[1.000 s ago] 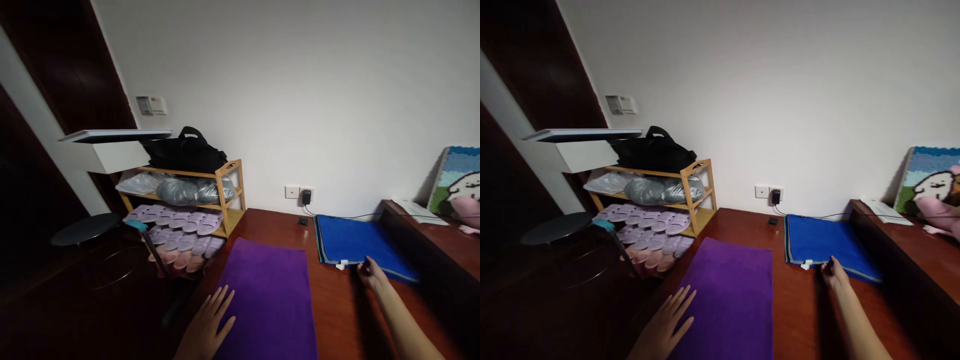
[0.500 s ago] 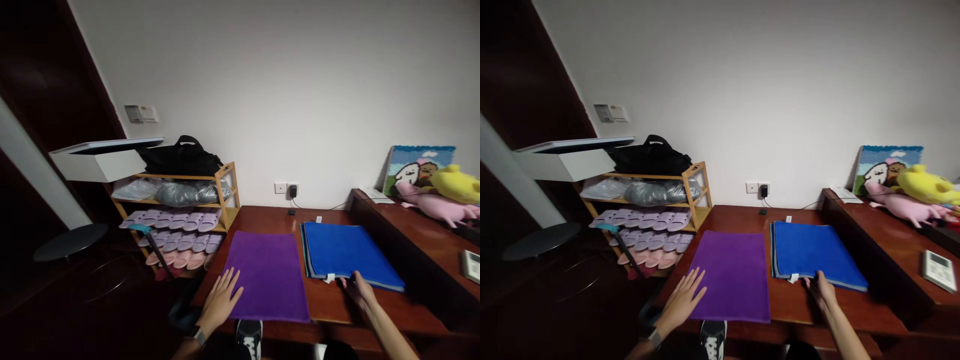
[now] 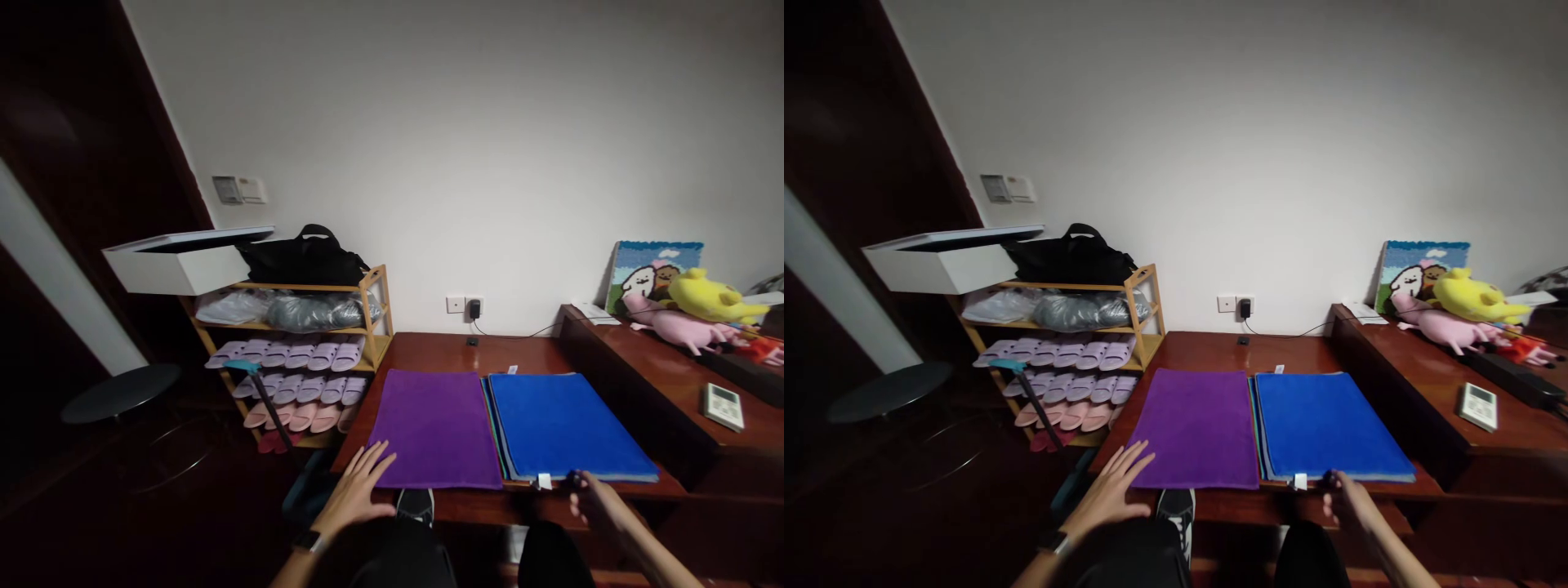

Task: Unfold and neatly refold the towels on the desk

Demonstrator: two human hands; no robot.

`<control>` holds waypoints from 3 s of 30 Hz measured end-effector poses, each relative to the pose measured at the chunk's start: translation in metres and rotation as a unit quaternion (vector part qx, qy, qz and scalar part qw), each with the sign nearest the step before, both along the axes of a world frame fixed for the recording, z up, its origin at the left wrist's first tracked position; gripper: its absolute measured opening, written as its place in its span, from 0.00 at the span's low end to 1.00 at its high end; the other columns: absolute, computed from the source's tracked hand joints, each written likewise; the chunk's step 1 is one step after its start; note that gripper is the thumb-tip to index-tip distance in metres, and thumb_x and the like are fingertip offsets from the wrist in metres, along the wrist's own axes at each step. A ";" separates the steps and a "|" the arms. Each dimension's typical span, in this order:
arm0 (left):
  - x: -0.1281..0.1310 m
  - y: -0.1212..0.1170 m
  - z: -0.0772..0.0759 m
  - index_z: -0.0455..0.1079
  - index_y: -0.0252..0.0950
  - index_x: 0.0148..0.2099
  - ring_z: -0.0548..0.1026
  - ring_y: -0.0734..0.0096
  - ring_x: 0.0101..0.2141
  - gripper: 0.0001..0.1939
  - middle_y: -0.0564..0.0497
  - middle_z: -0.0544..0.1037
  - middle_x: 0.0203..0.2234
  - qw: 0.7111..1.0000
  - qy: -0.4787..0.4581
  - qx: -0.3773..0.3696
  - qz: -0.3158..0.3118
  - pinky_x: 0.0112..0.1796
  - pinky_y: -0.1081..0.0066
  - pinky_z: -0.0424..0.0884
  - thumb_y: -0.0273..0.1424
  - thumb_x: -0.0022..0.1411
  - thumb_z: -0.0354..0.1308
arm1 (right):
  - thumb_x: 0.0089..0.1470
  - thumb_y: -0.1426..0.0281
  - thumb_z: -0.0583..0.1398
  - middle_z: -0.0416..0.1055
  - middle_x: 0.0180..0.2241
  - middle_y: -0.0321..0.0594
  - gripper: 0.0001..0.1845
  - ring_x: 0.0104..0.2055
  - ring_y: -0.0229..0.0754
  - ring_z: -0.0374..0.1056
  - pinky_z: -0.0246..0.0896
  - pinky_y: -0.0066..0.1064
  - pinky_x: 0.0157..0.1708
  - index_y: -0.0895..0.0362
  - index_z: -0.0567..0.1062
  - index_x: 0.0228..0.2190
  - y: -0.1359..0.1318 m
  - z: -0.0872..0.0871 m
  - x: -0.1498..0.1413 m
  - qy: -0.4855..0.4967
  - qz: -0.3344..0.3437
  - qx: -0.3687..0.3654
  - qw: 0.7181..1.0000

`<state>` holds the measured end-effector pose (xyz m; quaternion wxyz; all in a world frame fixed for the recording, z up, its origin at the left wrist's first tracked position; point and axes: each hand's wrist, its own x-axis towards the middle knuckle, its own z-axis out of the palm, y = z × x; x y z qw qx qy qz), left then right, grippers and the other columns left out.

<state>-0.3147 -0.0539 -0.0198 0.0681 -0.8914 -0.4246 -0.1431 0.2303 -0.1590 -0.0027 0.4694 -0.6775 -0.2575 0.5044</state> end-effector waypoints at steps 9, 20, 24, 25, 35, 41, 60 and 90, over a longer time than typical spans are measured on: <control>-0.032 -0.014 -0.013 0.76 0.42 0.55 0.81 0.68 0.47 0.23 0.51 0.83 0.46 0.983 0.000 0.178 -0.043 0.49 0.69 0.75 0.22 0.68 0.44 | 0.52 0.80 0.57 0.75 0.54 0.45 0.31 0.53 0.50 0.71 0.67 0.41 0.51 0.51 0.71 0.57 0.017 -0.014 -0.139 -0.664 0.222 0.395 0.595; -0.016 -0.032 0.012 0.76 0.36 0.48 0.81 0.63 0.37 0.21 0.48 0.83 0.38 0.967 0.075 0.242 -0.016 0.39 0.66 0.76 0.17 0.62 0.46 | 0.52 0.86 0.55 0.77 0.35 0.36 0.22 0.37 0.42 0.73 0.64 0.30 0.37 0.52 0.75 0.42 0.025 -0.010 -0.145 -0.687 0.238 0.394 0.562; -0.011 -0.047 0.067 0.76 0.36 0.47 0.80 0.62 0.38 0.18 0.47 0.83 0.37 0.963 0.014 0.268 0.006 0.41 0.64 0.75 0.21 0.66 0.46 | 0.55 0.83 0.54 0.78 0.37 0.38 0.22 0.39 0.43 0.73 0.64 0.31 0.38 0.53 0.76 0.47 0.026 0.057 -0.142 -0.650 0.250 0.381 0.608; -0.008 -0.049 0.088 0.76 0.36 0.45 0.80 0.62 0.38 0.17 0.47 0.83 0.36 0.963 -0.007 0.269 0.017 0.40 0.64 0.75 0.22 0.66 0.46 | 0.56 0.82 0.54 0.78 0.38 0.39 0.22 0.41 0.43 0.73 0.65 0.31 0.40 0.53 0.76 0.48 0.028 0.079 -0.141 -0.639 0.246 0.385 0.619; 0.036 -0.055 0.350 0.78 0.39 0.39 0.80 0.65 0.36 0.13 0.51 0.83 0.35 0.953 -0.227 0.197 0.041 0.43 0.68 0.75 0.26 0.56 0.53 | 0.66 0.66 0.52 0.80 0.44 0.40 0.17 0.40 0.43 0.76 0.69 0.32 0.38 0.51 0.78 0.48 0.038 0.308 -0.101 -0.598 0.140 0.468 0.635; 0.066 -0.080 0.420 0.81 0.35 0.41 0.81 0.65 0.36 0.14 0.50 0.85 0.36 0.946 -0.308 0.098 0.001 0.43 0.69 0.76 0.34 0.58 0.57 | 0.65 0.63 0.53 0.81 0.42 0.42 0.18 0.40 0.44 0.78 0.72 0.34 0.40 0.54 0.79 0.46 0.001 0.376 -0.053 -0.572 0.090 0.513 0.634; 0.262 0.039 0.390 0.81 0.32 0.42 0.81 0.65 0.34 0.12 0.49 0.85 0.33 0.962 -0.245 -0.091 -0.075 0.37 0.72 0.73 0.29 0.60 0.58 | 0.59 0.67 0.55 0.81 0.37 0.43 0.16 0.38 0.45 0.77 0.69 0.33 0.41 0.56 0.80 0.41 0.046 0.342 0.130 -0.642 0.048 0.380 0.664; 0.337 -0.063 0.041 0.76 0.43 0.32 0.75 0.56 0.39 0.09 0.45 0.78 0.34 0.972 -0.230 -0.054 -0.002 0.43 0.54 0.73 0.25 0.61 0.57 | 0.43 0.55 0.58 0.78 0.42 0.47 0.17 0.47 0.58 0.75 0.67 0.49 0.55 0.50 0.79 0.31 -0.032 -0.016 0.172 -0.386 -0.031 0.227 0.893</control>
